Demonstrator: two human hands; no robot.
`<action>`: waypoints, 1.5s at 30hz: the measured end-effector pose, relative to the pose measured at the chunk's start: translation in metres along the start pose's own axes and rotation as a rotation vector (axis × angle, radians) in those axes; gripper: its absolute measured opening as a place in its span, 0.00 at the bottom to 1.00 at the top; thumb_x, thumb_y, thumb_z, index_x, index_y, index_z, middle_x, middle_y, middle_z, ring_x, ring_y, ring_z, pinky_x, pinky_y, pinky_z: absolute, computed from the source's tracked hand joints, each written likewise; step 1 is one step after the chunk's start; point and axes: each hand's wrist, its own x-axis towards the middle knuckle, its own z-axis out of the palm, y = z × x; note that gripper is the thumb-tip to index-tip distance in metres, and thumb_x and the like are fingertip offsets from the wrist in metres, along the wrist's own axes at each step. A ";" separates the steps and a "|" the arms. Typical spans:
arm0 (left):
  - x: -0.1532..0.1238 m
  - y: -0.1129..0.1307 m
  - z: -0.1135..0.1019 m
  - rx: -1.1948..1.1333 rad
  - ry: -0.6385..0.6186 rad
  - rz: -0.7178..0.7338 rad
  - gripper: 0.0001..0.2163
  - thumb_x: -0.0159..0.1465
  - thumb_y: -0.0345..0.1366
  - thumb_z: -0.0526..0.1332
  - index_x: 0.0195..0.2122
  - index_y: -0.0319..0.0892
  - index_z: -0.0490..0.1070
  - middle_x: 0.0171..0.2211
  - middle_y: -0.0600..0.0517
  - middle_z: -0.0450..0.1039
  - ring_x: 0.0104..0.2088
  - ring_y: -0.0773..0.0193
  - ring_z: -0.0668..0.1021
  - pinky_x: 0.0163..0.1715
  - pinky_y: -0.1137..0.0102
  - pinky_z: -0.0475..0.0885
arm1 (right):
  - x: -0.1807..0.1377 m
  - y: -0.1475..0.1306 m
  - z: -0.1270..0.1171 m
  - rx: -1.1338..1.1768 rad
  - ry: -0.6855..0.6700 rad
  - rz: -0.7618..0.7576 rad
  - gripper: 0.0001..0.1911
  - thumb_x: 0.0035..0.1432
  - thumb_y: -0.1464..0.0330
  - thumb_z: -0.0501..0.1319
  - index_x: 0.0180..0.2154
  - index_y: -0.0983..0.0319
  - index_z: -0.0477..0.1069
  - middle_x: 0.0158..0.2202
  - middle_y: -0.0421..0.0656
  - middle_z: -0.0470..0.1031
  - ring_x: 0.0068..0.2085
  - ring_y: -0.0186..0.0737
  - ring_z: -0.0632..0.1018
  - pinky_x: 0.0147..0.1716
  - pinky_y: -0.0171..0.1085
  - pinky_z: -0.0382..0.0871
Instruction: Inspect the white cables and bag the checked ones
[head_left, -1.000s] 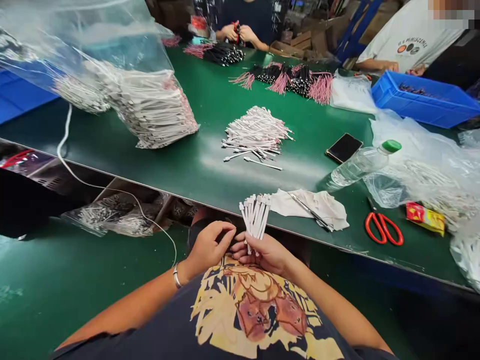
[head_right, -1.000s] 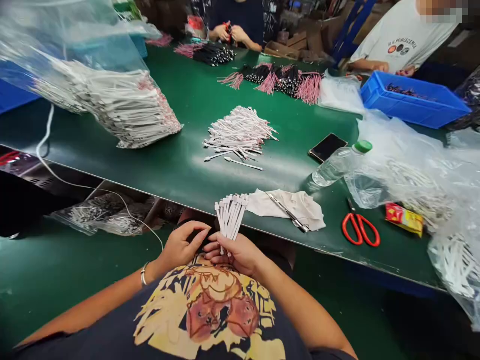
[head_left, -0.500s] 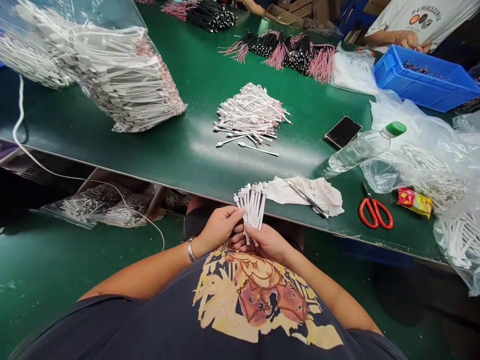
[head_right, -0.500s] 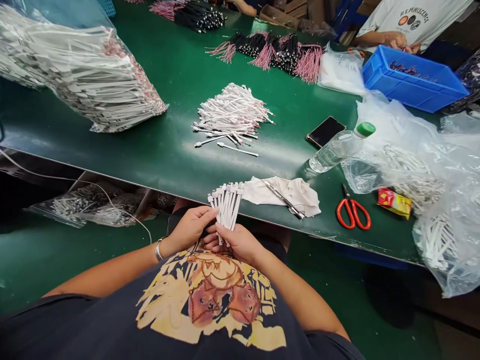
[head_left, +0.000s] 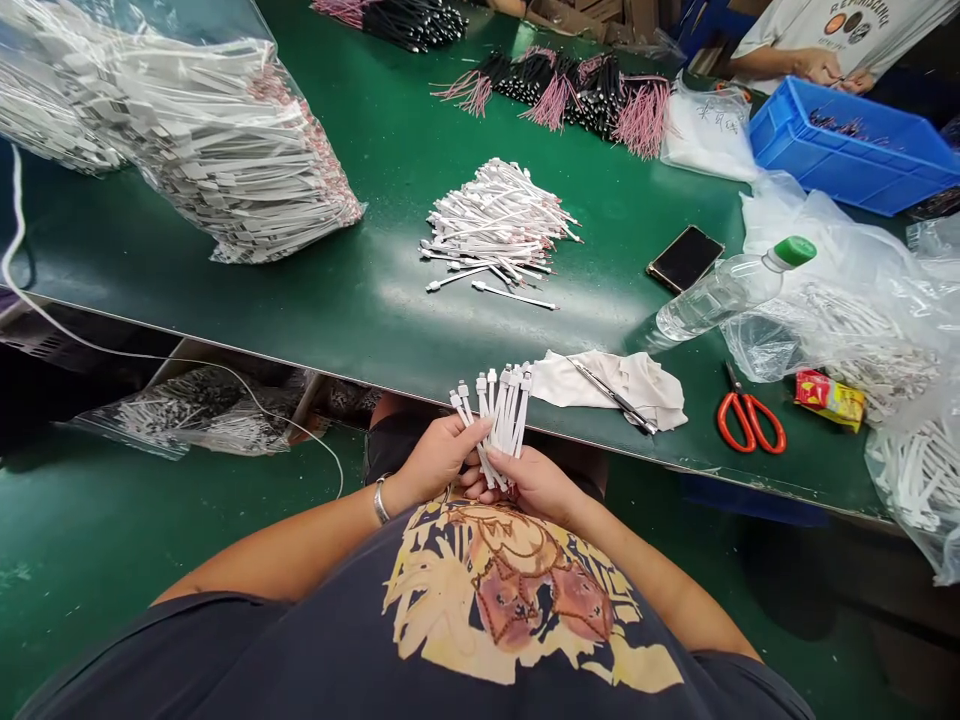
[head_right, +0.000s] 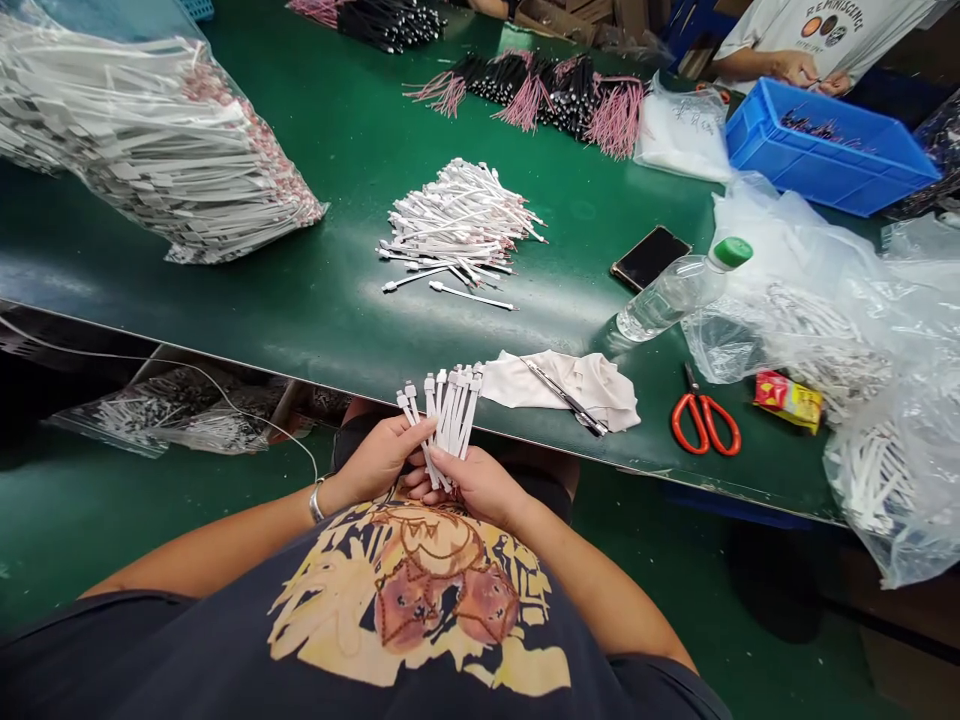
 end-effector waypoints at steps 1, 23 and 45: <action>0.000 0.000 0.001 0.009 0.019 0.004 0.17 0.57 0.49 0.61 0.24 0.40 0.61 0.12 0.62 0.52 0.10 0.73 0.62 0.09 0.77 0.58 | 0.000 0.000 -0.001 -0.006 0.001 0.003 0.24 0.52 0.56 0.64 0.42 0.69 0.74 0.32 0.49 0.78 0.29 0.33 0.78 0.30 0.30 0.71; -0.001 0.005 0.000 0.140 0.164 0.095 0.13 0.56 0.44 0.63 0.31 0.37 0.71 0.18 0.54 0.71 0.15 0.73 0.68 0.16 0.77 0.64 | -0.003 -0.004 0.000 -0.007 0.042 0.025 0.24 0.49 0.55 0.66 0.37 0.70 0.76 0.32 0.51 0.78 0.29 0.33 0.78 0.30 0.30 0.71; -0.004 0.006 0.010 0.106 0.100 -0.047 0.18 0.57 0.50 0.61 0.23 0.40 0.63 0.09 0.59 0.60 0.09 0.73 0.62 0.09 0.78 0.56 | -0.005 -0.001 0.000 0.054 0.043 -0.003 0.26 0.49 0.51 0.63 0.37 0.69 0.76 0.30 0.49 0.78 0.29 0.38 0.77 0.31 0.36 0.71</action>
